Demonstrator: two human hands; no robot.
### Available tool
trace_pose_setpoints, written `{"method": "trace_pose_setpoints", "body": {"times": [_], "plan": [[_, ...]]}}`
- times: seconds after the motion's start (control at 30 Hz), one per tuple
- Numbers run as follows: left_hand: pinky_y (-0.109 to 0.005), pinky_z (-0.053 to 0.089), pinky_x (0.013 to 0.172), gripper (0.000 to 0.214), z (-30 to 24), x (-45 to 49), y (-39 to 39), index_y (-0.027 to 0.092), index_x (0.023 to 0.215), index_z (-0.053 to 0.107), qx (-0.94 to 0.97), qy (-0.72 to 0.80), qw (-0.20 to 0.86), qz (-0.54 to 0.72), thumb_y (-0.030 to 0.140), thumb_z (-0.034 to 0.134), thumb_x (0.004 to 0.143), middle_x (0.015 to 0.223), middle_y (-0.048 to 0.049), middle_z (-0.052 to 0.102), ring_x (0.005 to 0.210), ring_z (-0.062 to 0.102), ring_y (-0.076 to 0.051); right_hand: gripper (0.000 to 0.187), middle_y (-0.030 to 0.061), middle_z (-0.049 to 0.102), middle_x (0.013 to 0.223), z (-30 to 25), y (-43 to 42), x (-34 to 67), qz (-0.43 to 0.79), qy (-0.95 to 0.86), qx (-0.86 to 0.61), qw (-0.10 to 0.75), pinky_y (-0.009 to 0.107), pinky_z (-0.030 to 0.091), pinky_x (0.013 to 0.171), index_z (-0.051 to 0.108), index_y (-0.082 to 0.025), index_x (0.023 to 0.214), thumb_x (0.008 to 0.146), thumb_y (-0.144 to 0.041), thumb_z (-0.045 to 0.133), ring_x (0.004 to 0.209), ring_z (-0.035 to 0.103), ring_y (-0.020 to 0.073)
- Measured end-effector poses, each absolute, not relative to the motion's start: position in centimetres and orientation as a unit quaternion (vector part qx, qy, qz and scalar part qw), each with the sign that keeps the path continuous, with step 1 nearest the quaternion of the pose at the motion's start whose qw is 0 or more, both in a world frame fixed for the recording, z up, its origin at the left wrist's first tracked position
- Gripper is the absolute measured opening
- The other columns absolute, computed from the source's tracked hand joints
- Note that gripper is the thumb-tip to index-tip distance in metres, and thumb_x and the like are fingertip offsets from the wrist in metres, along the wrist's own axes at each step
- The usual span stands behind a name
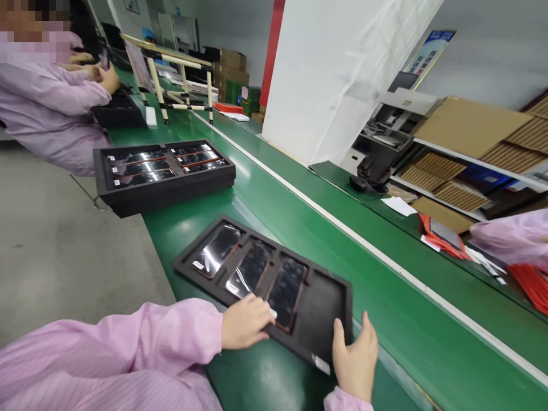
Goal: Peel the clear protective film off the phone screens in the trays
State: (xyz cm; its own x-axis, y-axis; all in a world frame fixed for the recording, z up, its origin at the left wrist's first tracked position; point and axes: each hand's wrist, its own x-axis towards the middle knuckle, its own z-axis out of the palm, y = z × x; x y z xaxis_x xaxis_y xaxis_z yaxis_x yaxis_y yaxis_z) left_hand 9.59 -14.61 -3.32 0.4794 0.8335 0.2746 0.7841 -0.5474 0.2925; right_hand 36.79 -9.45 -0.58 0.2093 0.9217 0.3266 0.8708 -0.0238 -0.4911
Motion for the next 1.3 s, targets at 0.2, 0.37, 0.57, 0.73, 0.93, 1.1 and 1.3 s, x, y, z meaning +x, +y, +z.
{"method": "trace_pose_setpoints", "body": {"times": [0.2, 0.37, 0.57, 0.73, 0.93, 1.1, 1.3], "plan": [[-0.034, 0.040, 0.064, 0.014, -4.0, 17.6, -18.5, 0.015, 0.092, 0.062, 0.935, 0.274, 0.020, 0.225, 0.023, 0.050, 0.094, 0.087, -0.0055, 0.059, 0.078, 0.056, -0.018, 0.066, 0.0202, 0.060, 0.124, 2.5, -12.1, 36.4, 0.063, -0.684, -0.727, 0.000, 0.048, 0.047, 0.095, 0.045, -0.009, 0.142, 0.090, -0.050, 0.037, 0.113, 0.059, 0.0341], [-0.033, 0.047, 0.063, 0.016, -2.3, 18.9, -20.9, 0.021, 0.100, 0.066, 0.961, 0.134, 0.119, 0.211, 0.028, 0.055, 0.090, 0.096, -0.0075, 0.065, 0.082, 0.062, -0.019, 0.054, 0.0209, 0.059, 0.123, 3.8, -11.8, 31.2, -0.073, -0.690, -0.714, -0.095, 0.053, 0.044, 0.090, 0.047, -0.010, 0.139, 0.094, -0.039, 0.045, 0.120, 0.051, 0.0383], [-0.030, 0.052, 0.078, 0.023, 5.9, 9.0, -10.7, 0.025, 0.107, 0.067, 0.937, 0.159, 0.300, 0.078, 0.027, 0.048, 0.093, 0.101, -0.0009, 0.072, 0.088, 0.067, -0.019, 0.037, 0.0148, 0.064, 0.108, 4.4, -10.1, 25.5, -0.045, -0.791, -0.610, -0.017, 0.044, 0.042, 0.091, 0.061, -0.012, 0.125, 0.092, -0.029, 0.056, 0.104, 0.055, 0.0304], [-0.033, 0.042, 0.104, 0.041, 4.3, 2.8, 0.7, 0.019, 0.135, 0.050, 0.717, 0.580, 0.246, 0.298, 0.026, 0.044, 0.096, 0.130, -0.0077, 0.059, 0.119, 0.056, -0.019, 0.029, 0.0146, 0.060, 0.100, 2.6, -9.0, 20.1, -0.066, -0.817, -0.570, 0.055, 0.050, 0.034, 0.099, 0.066, -0.013, 0.115, 0.091, -0.028, 0.058, 0.102, 0.049, 0.0305], [-0.047, 0.026, 0.115, 0.032, -2.7, 3.8, 2.5, 0.022, 0.120, 0.064, 0.733, 0.580, 0.271, 0.229, 0.029, 0.043, 0.097, 0.137, -0.0073, 0.055, 0.133, 0.044, -0.024, 0.036, 0.0176, 0.059, 0.109, -0.7, -8.4, 17.6, -0.077, -0.797, -0.595, 0.071, 0.050, 0.030, 0.100, 0.056, -0.005, 0.126, 0.096, -0.022, 0.047, 0.099, 0.047, 0.0301], [-0.043, 0.022, 0.117, 0.030, -3.2, 3.8, 2.7, 0.026, 0.119, 0.064, 0.753, 0.554, 0.280, 0.218, 0.033, 0.044, 0.097, 0.139, -0.0029, 0.053, 0.134, 0.041, -0.020, 0.034, 0.0146, 0.058, 0.111, -1.2, -7.8, 18.1, -0.059, -0.785, -0.610, 0.094, 0.046, 0.031, 0.094, 0.057, -0.012, 0.126, 0.096, -0.025, 0.048, 0.100, 0.047, 0.0280], [-0.042, 0.023, 0.116, 0.032, -3.5, 3.4, 3.0, 0.026, 0.119, 0.065, 0.765, 0.543, 0.266, 0.220, 0.034, 0.043, 0.098, 0.139, -0.0031, 0.053, 0.133, 0.041, -0.021, 0.042, 0.0096, 0.058, 0.101, -0.6, -7.3, 18.2, -0.072, -0.794, -0.601, 0.066, 0.047, 0.030, 0.094, 0.051, -0.021, 0.139, 0.097, -0.022, 0.046, 0.094, 0.048, 0.0259]]}}
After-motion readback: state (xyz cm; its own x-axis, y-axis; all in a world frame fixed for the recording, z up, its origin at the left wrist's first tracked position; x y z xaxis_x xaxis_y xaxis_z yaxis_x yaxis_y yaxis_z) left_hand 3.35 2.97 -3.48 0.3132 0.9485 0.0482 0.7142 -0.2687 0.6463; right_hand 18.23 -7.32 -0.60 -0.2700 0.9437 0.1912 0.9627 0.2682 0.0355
